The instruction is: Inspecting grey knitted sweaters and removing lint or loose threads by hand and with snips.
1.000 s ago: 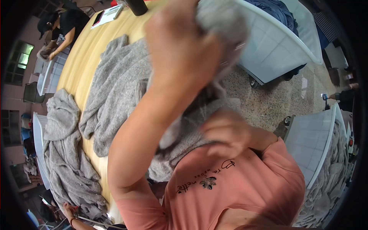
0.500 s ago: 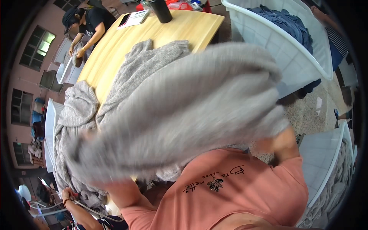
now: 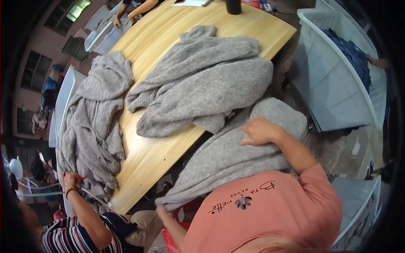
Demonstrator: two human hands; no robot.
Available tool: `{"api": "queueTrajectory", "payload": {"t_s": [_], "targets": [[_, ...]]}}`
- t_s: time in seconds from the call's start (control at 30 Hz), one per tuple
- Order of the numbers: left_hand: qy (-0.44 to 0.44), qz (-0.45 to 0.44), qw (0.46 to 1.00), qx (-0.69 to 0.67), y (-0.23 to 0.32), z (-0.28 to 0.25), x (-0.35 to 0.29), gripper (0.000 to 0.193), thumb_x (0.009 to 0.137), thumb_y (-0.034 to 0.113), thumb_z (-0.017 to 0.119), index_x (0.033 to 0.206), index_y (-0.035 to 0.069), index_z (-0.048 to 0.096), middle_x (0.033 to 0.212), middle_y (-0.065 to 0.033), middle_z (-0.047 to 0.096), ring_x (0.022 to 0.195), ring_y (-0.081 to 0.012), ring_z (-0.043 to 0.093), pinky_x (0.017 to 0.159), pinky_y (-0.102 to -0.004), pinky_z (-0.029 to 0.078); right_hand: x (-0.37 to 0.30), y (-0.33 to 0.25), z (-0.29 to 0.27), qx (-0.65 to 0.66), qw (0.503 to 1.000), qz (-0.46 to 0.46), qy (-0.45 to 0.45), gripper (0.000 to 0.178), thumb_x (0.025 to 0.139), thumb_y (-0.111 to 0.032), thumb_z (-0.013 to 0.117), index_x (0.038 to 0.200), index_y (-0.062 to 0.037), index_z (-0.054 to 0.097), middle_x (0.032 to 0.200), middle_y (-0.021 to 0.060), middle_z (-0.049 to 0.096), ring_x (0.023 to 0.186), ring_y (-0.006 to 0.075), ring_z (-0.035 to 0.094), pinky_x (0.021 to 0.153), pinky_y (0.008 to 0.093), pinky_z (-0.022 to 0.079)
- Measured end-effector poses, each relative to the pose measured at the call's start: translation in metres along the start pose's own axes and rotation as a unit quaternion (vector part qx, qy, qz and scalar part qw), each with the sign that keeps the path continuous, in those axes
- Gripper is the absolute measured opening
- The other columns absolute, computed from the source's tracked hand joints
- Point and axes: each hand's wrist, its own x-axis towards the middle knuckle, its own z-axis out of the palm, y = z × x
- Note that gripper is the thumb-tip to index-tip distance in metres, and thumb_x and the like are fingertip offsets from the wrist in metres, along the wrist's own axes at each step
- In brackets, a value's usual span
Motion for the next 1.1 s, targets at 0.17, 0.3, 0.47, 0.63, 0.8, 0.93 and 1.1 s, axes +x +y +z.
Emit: {"api": "queueTrajectory", "payload": {"t_s": [0.17,0.3,0.47,0.63,0.8,0.93,1.1], "targets": [[0.110,0.265,0.513,0.809,0.008,0.082,-0.010,0.024,0.068,0.020,0.061,0.081,0.000,0.065,0.078,-0.0220,0.064,0.080,-0.0261,0.065,0.073,-0.0355,0.050,-0.003,-0.012,-0.010,0.023,0.998,0.048,-0.015,0.047,0.077,-0.046,0.058,0.083,0.0000,0.062,0.082,0.0199,0.063,0.087,0.0348,0.059,0.077,0.0430,0.043],[-0.053,0.476,0.722,0.500,0.096,0.182,-0.037,0.007,0.076,0.004,0.060,0.074,-0.002,0.062,0.061,-0.0073,0.057,0.059,-0.0137,0.055,0.059,-0.0258,0.043,0.017,-0.032,-0.024,0.024,0.984,-0.028,0.174,0.035,0.070,-0.024,0.069,0.094,-0.0022,0.057,0.096,0.0135,0.059,0.097,0.0311,0.053,0.083,0.0402,0.040],[0.010,0.601,0.514,0.612,0.139,0.294,0.024,0.046,0.067,0.008,0.072,0.109,0.001,0.053,0.108,-0.0177,0.054,0.105,-0.0357,0.048,0.090,-0.0404,0.038,0.093,-0.045,-0.056,-0.106,0.922,-0.049,0.370,0.043,0.064,-0.010,0.064,0.106,-0.0027,0.053,0.093,0.0101,0.055,0.094,0.0284,0.051,0.081,0.0430,0.039],[0.011,0.642,0.511,0.571,0.116,0.293,0.067,0.037,0.068,0.001,0.067,0.103,0.004,0.057,0.107,-0.0169,0.054,0.103,-0.0333,0.049,0.089,-0.0396,0.039,0.064,-0.062,-0.085,0.142,0.977,-0.158,0.020,0.014,0.069,-0.012,0.057,0.078,-0.0026,0.053,0.069,0.0175,0.055,0.066,0.0374,0.054,0.060,0.0432,0.043],[-0.051,0.583,0.653,0.480,0.099,0.286,0.073,0.029,0.067,0.003,0.066,0.095,0.002,0.058,0.100,-0.0156,0.055,0.098,-0.0345,0.050,0.091,-0.0426,0.038,0.060,-0.059,-0.092,0.267,0.892,-0.327,-0.162,0.024,0.075,-0.023,0.065,0.088,-0.0037,0.058,0.072,0.0126,0.059,0.065,0.0306,0.057,0.060,0.0372,0.045],[-0.044,0.599,0.589,0.541,0.085,0.291,0.063,0.046,0.063,0.008,0.072,0.104,0.001,0.053,0.104,-0.0184,0.053,0.099,-0.0368,0.049,0.091,-0.0434,0.038,0.142,-0.052,-0.109,0.142,0.951,-0.085,0.261,0.039,0.070,-0.014,0.070,0.105,-0.0033,0.057,0.092,0.0114,0.059,0.088,0.0279,0.056,0.076,0.0362,0.045],[0.040,0.526,0.584,0.617,0.083,0.278,0.023,0.061,0.060,0.022,0.077,0.111,0.003,0.051,0.112,-0.0197,0.050,0.103,-0.0378,0.048,0.083,-0.0426,0.042,0.239,-0.055,-0.115,-0.064,0.888,-0.135,0.434,0.053,0.069,-0.012,0.069,0.117,-0.0052,0.049,0.112,0.0141,0.052,0.109,0.0282,0.046,0.095,0.0416,0.034]]}}
